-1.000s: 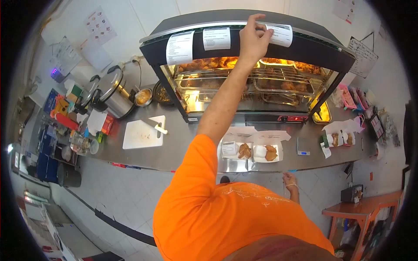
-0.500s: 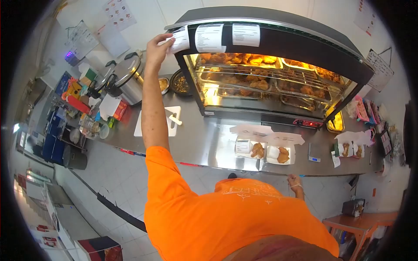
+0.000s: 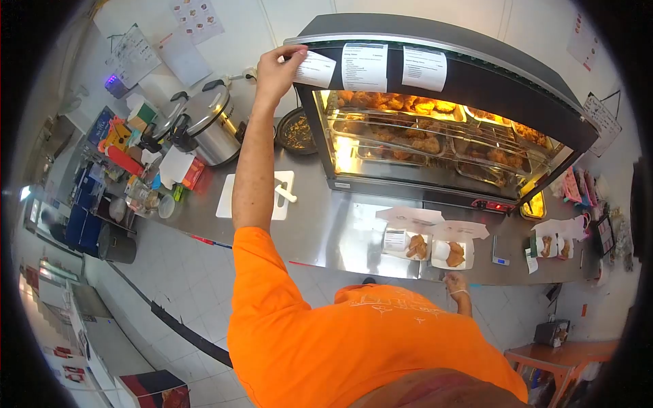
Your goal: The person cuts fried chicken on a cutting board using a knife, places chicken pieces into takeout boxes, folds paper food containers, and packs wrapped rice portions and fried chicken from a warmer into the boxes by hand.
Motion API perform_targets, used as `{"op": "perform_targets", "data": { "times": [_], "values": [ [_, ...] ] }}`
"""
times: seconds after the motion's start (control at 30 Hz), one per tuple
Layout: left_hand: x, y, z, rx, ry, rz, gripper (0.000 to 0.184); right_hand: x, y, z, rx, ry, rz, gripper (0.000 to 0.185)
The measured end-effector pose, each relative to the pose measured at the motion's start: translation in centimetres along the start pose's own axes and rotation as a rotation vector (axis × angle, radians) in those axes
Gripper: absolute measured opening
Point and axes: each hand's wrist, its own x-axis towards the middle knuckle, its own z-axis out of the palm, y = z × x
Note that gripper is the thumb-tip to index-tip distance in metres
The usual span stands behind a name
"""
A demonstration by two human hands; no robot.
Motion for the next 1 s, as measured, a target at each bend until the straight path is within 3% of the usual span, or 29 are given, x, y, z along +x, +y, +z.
{"op": "perform_targets", "data": {
  "times": [0.1, 0.3, 0.4, 0.5, 0.7, 0.8, 0.9, 1.0],
  "values": [
    [0.1, -0.2, 0.0, -0.073, -0.01, -0.02, 0.024, 1.0, 4.2, 2.2, 0.006, 0.058, -0.093, 0.033],
    [0.7, 0.6, 0.4, -0.341, 0.108, 0.053, 0.025, -2.4, -1.2, 2.1, 0.002, 0.029, 0.07, 0.032],
    [0.9, -0.8, 0.5, -0.324, 0.111, 0.016, 0.024, -1.6, -1.9, 2.8, -0.005, -0.001, 0.116, 0.031],
    [0.7, -1.3, 0.4, -0.334, 0.126, 0.008, 0.024, 0.6, 0.9, 5.0, 0.112, 0.029, 0.0, 0.031],
    [0.2, -1.9, -0.2, -0.21, 0.06, 0.005, 0.022, 0.9, -0.2, 5.7, 0.091, 0.021, 0.06, 0.031],
    [0.1, -1.9, -0.6, -0.127, 0.0, 0.01, 0.023, 2.6, 3.8, 7.0, 0.087, 0.123, -0.103, 0.023],
    [-0.3, -1.6, -0.7, -0.237, -0.075, -0.116, 0.025, -0.6, -2.2, 5.1, 0.095, 0.158, -0.105, 0.023],
    [-0.4, -1.1, -0.9, -0.154, -0.102, -0.1, 0.029, 0.3, -1.8, 4.8, 0.063, 0.061, -0.008, 0.032]
  ]
}}
